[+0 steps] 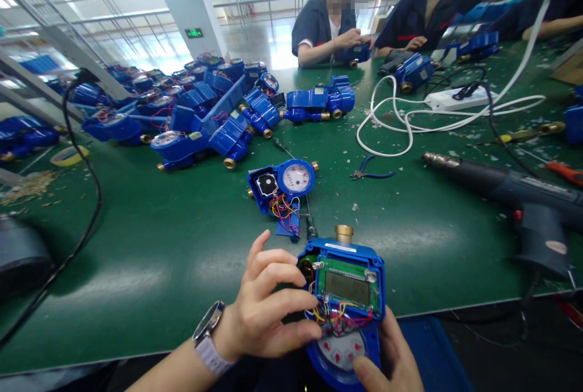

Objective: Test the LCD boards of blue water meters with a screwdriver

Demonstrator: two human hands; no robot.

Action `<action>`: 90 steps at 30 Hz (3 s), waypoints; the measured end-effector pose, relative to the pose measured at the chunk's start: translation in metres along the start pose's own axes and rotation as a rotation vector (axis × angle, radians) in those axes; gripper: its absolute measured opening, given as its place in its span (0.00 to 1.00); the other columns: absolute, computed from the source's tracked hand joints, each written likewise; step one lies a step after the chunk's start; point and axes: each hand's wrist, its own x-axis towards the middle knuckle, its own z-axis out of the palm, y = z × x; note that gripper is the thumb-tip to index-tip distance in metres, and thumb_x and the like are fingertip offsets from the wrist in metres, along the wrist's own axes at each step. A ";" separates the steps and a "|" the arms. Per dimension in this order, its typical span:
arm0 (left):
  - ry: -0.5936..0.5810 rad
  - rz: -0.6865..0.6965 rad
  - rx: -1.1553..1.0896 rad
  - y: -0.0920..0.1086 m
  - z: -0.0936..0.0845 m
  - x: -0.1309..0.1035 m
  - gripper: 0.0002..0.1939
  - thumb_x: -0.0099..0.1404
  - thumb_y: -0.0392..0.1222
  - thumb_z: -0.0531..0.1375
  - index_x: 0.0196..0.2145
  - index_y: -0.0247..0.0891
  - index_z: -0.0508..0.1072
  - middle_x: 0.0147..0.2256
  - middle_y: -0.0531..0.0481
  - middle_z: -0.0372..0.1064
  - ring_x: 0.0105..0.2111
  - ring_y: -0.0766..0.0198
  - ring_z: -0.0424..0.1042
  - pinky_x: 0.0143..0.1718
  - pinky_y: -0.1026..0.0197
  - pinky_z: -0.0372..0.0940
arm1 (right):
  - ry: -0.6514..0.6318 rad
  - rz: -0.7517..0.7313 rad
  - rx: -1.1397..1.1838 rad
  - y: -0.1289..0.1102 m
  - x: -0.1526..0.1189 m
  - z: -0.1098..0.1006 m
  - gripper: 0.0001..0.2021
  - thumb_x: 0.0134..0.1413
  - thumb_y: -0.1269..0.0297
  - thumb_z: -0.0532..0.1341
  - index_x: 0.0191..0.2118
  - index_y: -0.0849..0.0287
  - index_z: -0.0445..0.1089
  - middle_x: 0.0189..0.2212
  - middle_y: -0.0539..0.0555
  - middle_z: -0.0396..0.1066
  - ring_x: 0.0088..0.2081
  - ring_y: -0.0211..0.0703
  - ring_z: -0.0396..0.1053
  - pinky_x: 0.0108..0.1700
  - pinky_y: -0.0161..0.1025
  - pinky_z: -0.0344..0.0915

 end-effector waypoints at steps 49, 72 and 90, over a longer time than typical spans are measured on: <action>-0.027 0.095 0.061 0.001 0.002 0.005 0.10 0.69 0.50 0.59 0.37 0.45 0.78 0.34 0.52 0.70 0.44 0.60 0.69 0.69 0.42 0.47 | -0.019 -0.025 -0.022 -0.006 0.005 -0.002 0.38 0.48 0.43 0.71 0.60 0.61 0.64 0.51 0.63 0.72 0.52 0.60 0.72 0.50 0.43 0.72; -0.047 0.100 0.058 0.001 0.003 0.005 0.10 0.68 0.50 0.60 0.39 0.44 0.78 0.34 0.53 0.71 0.45 0.61 0.69 0.71 0.44 0.44 | -0.040 -0.026 -0.052 -0.005 0.007 -0.005 0.39 0.52 0.43 0.68 0.63 0.62 0.62 0.54 0.63 0.70 0.54 0.59 0.70 0.49 0.42 0.72; -0.084 0.083 0.072 0.001 0.007 0.006 0.13 0.69 0.51 0.59 0.43 0.43 0.78 0.36 0.52 0.73 0.47 0.61 0.70 0.72 0.46 0.36 | -0.016 0.002 0.054 0.002 0.009 -0.006 0.38 0.50 0.40 0.69 0.59 0.60 0.65 0.52 0.65 0.71 0.54 0.61 0.70 0.52 0.48 0.70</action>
